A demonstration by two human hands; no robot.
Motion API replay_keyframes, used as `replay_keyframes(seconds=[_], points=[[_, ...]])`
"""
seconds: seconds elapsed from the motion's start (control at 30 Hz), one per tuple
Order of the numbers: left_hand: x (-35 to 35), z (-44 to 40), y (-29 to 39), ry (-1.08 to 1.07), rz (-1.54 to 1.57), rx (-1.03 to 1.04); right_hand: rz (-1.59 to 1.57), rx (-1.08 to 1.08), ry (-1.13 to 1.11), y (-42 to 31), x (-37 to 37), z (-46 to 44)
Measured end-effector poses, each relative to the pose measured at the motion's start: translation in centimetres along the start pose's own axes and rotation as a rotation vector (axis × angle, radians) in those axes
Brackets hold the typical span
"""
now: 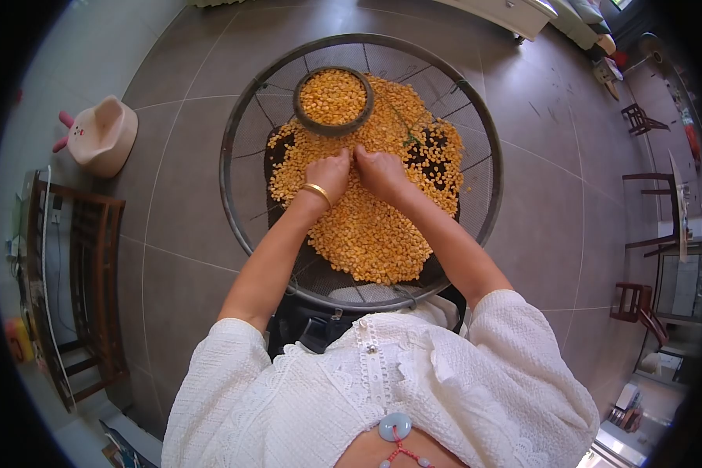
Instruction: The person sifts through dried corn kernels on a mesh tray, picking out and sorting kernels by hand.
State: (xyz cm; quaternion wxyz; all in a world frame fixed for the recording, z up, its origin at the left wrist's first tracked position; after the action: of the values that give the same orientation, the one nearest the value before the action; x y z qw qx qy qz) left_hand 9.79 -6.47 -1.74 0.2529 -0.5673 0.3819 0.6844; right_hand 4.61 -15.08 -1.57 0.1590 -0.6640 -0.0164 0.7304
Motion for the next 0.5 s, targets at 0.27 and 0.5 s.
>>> replay_keyframes(seconds=[0.27, 0.5], points=[[0.4, -1.0, -1.6, -0.024, 0.332, -0.117, -1.907, 0.04, -0.204, 3.7, -1.5, 0.1], [-2.5, -0.1, -2.7, -0.252, 1.771, -0.245, -1.648, 0.154, -0.236, 4.9, 0.4, 0.1]])
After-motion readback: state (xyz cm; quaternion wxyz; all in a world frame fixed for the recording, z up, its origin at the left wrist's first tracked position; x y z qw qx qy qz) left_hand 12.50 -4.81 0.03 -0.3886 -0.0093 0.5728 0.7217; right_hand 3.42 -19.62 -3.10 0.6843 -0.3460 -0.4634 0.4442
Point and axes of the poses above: each hand's wrist, its own z-axis away from the middle knuckle, its own x-axis out of the palm, y = z × x, the point moved 6 cm from there along -z, towards the middle knuckle, and after that the axes turned 1 degree about x, right-handed, at the moved point
